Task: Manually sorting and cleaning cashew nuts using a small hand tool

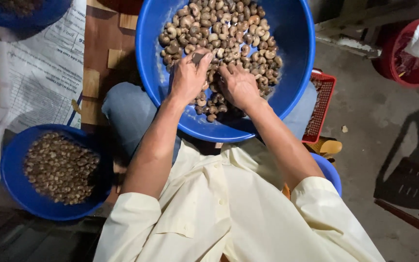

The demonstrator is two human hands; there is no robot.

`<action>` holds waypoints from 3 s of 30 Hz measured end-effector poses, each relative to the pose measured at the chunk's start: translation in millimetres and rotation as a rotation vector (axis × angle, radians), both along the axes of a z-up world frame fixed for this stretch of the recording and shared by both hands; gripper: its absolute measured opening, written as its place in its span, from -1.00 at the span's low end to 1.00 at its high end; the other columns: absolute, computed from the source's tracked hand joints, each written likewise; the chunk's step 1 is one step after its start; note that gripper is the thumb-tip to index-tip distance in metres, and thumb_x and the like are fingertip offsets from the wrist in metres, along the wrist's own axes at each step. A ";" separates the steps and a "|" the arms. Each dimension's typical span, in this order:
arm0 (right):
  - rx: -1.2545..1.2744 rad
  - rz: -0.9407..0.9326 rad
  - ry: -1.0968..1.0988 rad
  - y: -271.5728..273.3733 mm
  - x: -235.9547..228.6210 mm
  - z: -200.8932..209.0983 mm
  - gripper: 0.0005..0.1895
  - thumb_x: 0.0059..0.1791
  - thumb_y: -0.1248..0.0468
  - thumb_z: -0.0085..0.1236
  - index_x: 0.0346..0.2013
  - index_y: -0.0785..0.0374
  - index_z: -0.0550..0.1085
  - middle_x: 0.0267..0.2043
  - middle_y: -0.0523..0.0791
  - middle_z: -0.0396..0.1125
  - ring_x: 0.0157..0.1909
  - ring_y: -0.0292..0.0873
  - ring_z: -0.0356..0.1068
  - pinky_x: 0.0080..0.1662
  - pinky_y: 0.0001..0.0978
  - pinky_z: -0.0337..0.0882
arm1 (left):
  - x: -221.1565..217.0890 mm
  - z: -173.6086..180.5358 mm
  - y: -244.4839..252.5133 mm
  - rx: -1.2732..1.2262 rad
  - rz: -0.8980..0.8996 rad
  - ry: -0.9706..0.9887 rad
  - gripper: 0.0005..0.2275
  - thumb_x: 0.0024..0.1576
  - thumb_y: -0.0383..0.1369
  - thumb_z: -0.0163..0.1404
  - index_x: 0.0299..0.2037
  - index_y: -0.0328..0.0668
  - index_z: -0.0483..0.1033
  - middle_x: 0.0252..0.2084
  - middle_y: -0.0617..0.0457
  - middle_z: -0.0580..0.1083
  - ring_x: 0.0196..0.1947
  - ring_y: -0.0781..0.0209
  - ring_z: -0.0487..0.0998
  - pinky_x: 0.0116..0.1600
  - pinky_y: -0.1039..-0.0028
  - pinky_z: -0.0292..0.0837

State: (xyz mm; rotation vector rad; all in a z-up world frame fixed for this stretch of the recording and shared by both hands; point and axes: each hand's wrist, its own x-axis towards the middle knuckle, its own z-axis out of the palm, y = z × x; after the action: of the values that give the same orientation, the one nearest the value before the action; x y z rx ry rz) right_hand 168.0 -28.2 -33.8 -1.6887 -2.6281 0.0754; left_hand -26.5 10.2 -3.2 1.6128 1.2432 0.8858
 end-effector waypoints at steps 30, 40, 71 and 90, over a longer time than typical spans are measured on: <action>-0.756 -0.647 1.677 11.5 -10.1 17.8 -0.64 0.11 0.26 0.06 0.14 0.39 0.32 -0.12 0.16 0.46 -0.28 0.01 0.61 -0.26 -0.20 0.68 | 8.6 34.6 -9.2 -0.072 0.075 -0.091 -0.75 0.34 -0.22 0.01 0.02 -0.18 0.66 -0.26 -0.27 0.61 -0.15 -0.14 0.67 -0.17 0.13 0.63; -0.793 -0.689 1.837 9.9 -7.7 33.7 -0.63 0.07 0.14 0.20 0.02 0.27 0.33 -0.10 0.07 0.52 -0.24 -0.08 0.62 -0.22 -0.32 0.69 | 10.5 33.7 -6.5 -0.047 0.026 -0.206 -0.75 0.38 -0.26 -0.02 0.06 -0.24 0.63 -0.25 -0.32 0.60 -0.19 -0.09 0.67 -0.12 0.14 0.64; 0.304 -0.946 1.502 -92.0 161.3 72.2 -0.72 0.13 0.21 0.23 0.06 0.28 0.45 -0.21 -0.07 0.33 -0.28 -0.21 0.43 -0.33 -0.40 0.66 | 10.4 33.8 -4.5 -0.202 0.189 -0.281 -0.78 0.32 -0.22 0.02 -0.04 -0.13 0.64 -0.32 -0.27 0.63 -0.24 0.04 0.73 -0.15 0.44 0.69; 0.261 -0.650 0.824 -130.8 182.0 132.7 -0.71 0.08 0.56 -0.04 0.06 0.39 0.50 -0.19 0.19 0.43 -0.19 0.04 0.38 -0.20 0.00 0.45 | 11.8 2.6 -1.9 -0.223 0.152 -0.142 -0.80 0.31 -0.18 0.03 -0.03 0.00 0.66 -0.37 -0.15 0.63 -0.37 0.22 0.68 -0.25 0.50 0.62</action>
State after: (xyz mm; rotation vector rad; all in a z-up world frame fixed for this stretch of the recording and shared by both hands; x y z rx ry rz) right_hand 350.0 -159.0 98.9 -1.7936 -1.3931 0.3164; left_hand -14.7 8.2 -0.6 1.2721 1.3259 0.9046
